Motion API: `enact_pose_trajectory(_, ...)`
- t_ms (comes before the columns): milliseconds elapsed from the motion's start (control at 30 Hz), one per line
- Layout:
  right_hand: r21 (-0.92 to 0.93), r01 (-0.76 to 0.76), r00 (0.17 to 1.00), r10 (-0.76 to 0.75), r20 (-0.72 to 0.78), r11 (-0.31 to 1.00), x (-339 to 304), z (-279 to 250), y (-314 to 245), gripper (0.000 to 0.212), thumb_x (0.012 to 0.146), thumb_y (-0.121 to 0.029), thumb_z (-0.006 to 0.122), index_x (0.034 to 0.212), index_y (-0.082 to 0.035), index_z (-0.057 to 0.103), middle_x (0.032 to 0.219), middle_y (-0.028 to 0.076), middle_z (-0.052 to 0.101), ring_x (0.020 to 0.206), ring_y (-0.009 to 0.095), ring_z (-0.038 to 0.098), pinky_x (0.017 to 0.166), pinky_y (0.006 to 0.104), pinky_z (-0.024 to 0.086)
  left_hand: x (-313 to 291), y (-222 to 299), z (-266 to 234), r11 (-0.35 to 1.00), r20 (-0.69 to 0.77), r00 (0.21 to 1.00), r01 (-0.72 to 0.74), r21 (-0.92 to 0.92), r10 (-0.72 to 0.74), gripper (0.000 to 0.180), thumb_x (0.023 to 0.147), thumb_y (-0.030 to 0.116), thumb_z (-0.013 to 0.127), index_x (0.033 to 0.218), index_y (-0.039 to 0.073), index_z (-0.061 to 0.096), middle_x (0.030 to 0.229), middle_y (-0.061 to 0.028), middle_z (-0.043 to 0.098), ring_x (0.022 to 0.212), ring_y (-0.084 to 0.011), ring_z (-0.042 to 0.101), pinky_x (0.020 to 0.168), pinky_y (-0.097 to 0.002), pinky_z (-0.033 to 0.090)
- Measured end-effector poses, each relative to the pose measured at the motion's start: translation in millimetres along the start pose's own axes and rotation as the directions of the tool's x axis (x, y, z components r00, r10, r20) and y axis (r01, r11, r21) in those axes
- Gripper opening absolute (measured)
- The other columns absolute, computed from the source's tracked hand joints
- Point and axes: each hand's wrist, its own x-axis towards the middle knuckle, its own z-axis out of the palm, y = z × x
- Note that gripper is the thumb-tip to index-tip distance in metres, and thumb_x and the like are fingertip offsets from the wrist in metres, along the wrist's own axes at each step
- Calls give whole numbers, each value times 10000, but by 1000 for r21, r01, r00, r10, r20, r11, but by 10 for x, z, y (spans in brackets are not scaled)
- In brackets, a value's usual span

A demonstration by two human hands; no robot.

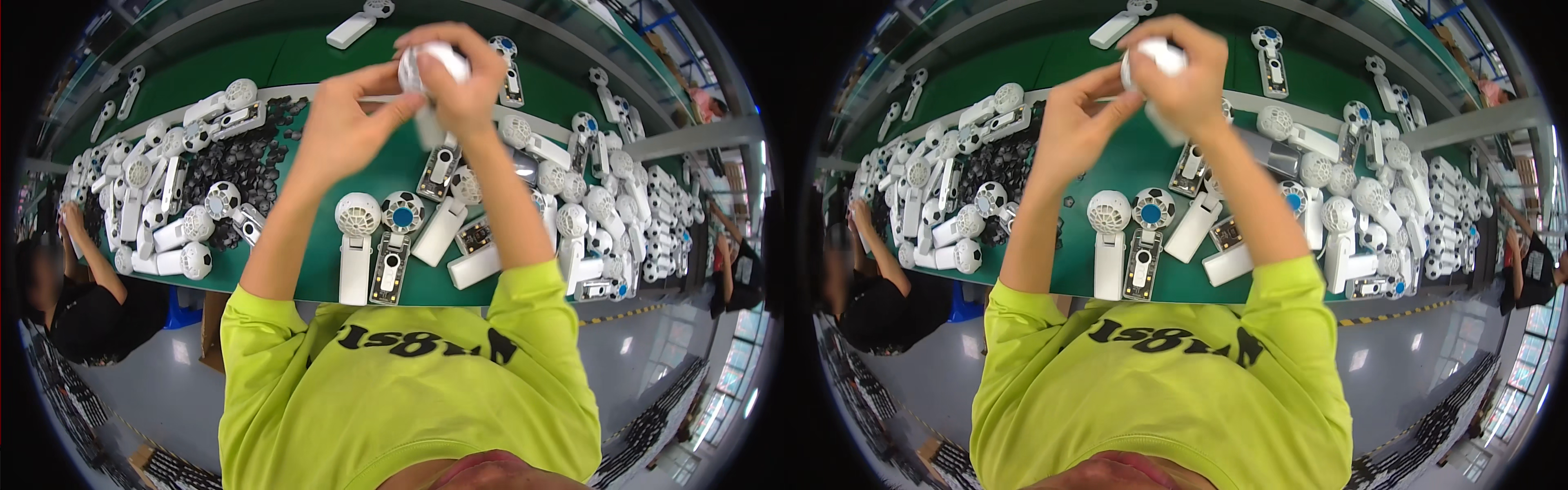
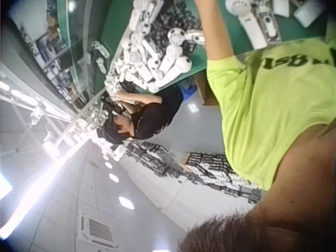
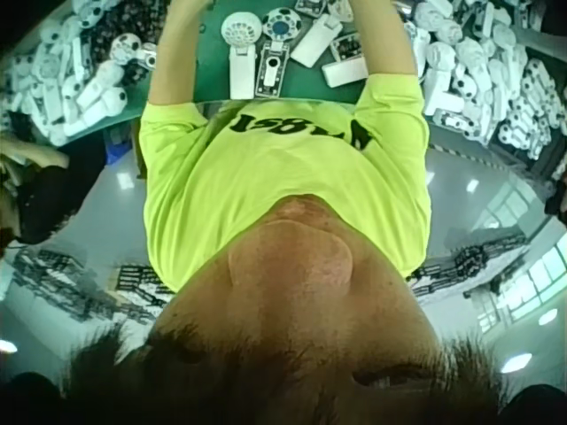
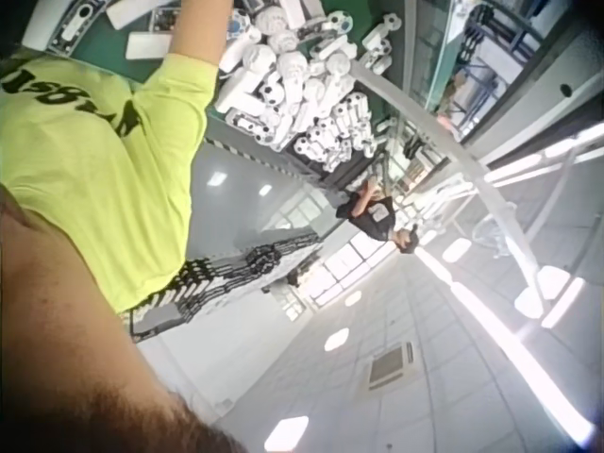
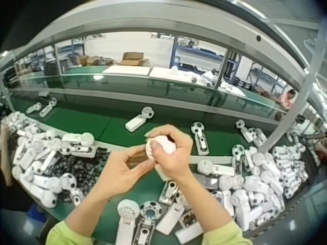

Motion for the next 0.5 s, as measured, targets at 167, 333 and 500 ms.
enact_pose_trajectory(167,-758,-98,975,216,58,645,560,-1316,711,291,781,-305,699,935,-58,704,824,120,706,748,205,676,692,324,521,20,-388,-462,955,-63,995,92,283,-77,334,844,231,703,1112,33,682,917,-111,733,801,-276,711,728,-364,545)
enact_pose_trajectory(333,-981,-181,874,469,-128,69,261,-2639,1657,423,772,-424,672,1060,-115,698,1033,187,699,960,353,672,827,453,515,-325,-1059,-760,572,-15,991,87,816,-131,264,875,184,654,1107,58,676,975,-109,693,894,-342,648,786,-440,504)
enact_pose_trajectory(500,-954,-282,847,493,-198,103,150,-2522,2278,607,763,-459,689,1274,-151,576,1184,176,656,1056,364,638,885,461,501,-258,-1324,-756,523,71,994,-15,852,-87,238,864,186,665,1062,54,672,945,-100,657,944,-322,609,808,-454,461)
